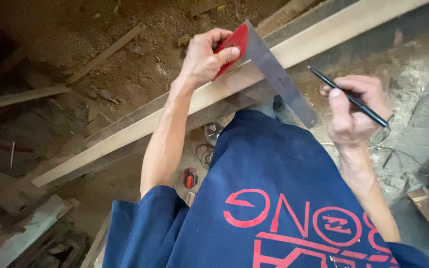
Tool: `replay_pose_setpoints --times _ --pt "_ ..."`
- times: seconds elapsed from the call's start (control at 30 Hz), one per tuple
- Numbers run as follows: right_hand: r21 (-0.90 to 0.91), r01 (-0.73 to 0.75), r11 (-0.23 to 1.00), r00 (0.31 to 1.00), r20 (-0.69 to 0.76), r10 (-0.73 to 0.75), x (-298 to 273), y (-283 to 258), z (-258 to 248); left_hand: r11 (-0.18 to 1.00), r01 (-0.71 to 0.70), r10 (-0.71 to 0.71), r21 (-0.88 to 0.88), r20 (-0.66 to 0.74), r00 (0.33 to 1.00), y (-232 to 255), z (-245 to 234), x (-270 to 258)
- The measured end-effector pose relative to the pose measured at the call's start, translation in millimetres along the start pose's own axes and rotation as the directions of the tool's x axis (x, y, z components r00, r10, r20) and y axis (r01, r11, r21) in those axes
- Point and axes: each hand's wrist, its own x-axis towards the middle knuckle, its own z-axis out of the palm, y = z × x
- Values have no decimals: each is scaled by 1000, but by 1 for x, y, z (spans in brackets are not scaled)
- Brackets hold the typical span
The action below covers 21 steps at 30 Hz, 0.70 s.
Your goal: The person uses a metal ruler and a red square to measure and mark a long wooden plank with a black pen. They repeatedly reposition the ruler along the plank and draw straight lines at measured intervals.
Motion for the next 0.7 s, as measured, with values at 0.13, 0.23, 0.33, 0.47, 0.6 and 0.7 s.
replay_pose_setpoints --times 0.13,0.23,0.33,0.47,0.6,0.7 --pt "-1 -47 999 999 1 47 -17 -8 23 1000 -1 0 29 48 999 -7 -8 3" --pt "30 -101 994 995 -9 101 -17 -15 42 999 30 -32 14 124 992 -14 -10 10" --pt "-56 -56 997 998 -40 54 -10 -21 63 994 -10 -9 110 173 985 -23 -12 14" --pt "-44 -108 993 989 -103 103 -2 -28 89 984 -32 -3 175 194 981 -36 -10 14" --pt "-110 -158 981 979 -149 141 3 -34 108 984 -72 43 164 176 984 -37 -13 18" --pt "-114 -197 974 971 -163 177 -1 -40 116 983 -70 41 168 170 985 -36 -13 14"
